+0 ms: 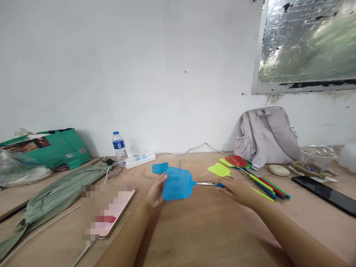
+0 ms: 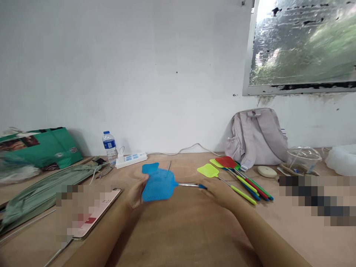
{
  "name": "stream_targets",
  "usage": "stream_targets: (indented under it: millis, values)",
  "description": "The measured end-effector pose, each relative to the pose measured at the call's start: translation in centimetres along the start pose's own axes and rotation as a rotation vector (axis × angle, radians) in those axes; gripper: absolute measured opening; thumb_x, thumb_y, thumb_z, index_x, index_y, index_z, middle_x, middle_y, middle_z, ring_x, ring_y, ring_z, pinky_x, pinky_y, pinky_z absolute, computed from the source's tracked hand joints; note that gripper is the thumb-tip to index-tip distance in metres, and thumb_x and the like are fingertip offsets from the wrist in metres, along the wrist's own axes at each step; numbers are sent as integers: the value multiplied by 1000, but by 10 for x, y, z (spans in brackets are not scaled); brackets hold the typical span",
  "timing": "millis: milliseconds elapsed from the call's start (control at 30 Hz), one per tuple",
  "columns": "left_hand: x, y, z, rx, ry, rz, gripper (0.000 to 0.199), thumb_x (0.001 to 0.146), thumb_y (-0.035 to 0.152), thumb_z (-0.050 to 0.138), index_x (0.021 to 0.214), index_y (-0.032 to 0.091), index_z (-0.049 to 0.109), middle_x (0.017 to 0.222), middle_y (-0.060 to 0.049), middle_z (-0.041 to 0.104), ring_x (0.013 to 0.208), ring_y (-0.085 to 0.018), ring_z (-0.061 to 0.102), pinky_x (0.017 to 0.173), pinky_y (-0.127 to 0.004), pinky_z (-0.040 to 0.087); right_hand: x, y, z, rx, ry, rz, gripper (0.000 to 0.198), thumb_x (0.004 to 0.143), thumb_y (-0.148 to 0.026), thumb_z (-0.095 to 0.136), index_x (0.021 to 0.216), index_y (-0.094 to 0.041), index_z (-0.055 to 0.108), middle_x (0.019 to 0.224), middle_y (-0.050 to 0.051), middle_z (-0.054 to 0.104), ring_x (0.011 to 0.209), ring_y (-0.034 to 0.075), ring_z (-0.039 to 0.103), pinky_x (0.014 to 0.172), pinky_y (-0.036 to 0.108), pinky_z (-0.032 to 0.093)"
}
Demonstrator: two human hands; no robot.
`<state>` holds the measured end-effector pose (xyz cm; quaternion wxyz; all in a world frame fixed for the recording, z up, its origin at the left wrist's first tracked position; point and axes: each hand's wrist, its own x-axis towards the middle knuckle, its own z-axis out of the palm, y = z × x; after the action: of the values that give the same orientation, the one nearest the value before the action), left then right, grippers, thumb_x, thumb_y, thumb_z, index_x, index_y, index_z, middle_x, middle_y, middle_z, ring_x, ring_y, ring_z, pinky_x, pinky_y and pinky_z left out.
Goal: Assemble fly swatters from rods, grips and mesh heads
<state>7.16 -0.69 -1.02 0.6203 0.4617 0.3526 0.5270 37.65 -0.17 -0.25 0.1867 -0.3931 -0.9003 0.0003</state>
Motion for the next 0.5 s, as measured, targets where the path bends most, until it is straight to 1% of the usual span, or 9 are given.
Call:
stream_targets:
  millis: [100, 167, 200, 267, 367, 433, 500]
  values:
    - [3, 0, -4, 20, 30, 146, 35, 67, 45, 58, 91, 20, 53, 82, -2, 62, 68, -17, 62, 67, -33, 47, -4, 28, 2, -32, 122, 177, 32, 86, -30, 36, 112, -24, 52, 109, 7, 59, 97, 21, 54, 83, 34, 40]
    - [6, -2, -10, 139, 98, 225, 29, 66, 40, 60, 84, 19, 53, 71, 1, 58, 56, -12, 56, 60, -27, 44, -7, 49, 7, -72, 167, 306, 32, 86, -28, 34, 110, -21, 55, 108, 9, 58, 96, 21, 55, 83, 33, 40]
    - [8, -3, -12, 221, 137, 249, 26, 65, 37, 62, 79, 18, 53, 67, 2, 56, 54, -10, 53, 57, -24, 42, -9, 58, 10, -97, 162, 361, 32, 86, -27, 34, 109, -19, 56, 106, 11, 59, 94, 22, 56, 82, 33, 41]
    - [10, -8, -17, 395, 199, 264, 22, 64, 34, 62, 73, 17, 53, 63, 3, 53, 53, -9, 49, 55, -22, 38, -14, 74, 17, -130, 123, 424, 32, 85, -24, 36, 109, -17, 56, 106, 12, 58, 95, 23, 56, 82, 34, 40]
    - [12, -14, -21, 616, 253, 294, 17, 65, 33, 57, 69, 17, 53, 63, 2, 52, 59, -12, 49, 56, -23, 37, -20, 85, 22, -143, 83, 469, 37, 82, -17, 38, 116, -20, 52, 115, 11, 56, 99, 23, 54, 82, 34, 40]
    - [12, -16, -21, 774, 243, 322, 14, 68, 32, 54, 69, 18, 55, 63, 1, 53, 60, -13, 49, 56, -24, 36, -22, 87, 21, -147, 56, 534, 39, 81, -16, 36, 117, -22, 50, 112, 9, 58, 95, 23, 57, 76, 33, 41]
    - [9, -14, -19, 946, 178, 341, 12, 69, 29, 51, 71, 18, 56, 64, 1, 54, 60, -14, 48, 56, -25, 36, -22, 87, 19, -157, 32, 593, 36, 83, -20, 35, 115, -22, 52, 103, 9, 62, 88, 24, 59, 70, 32, 42]
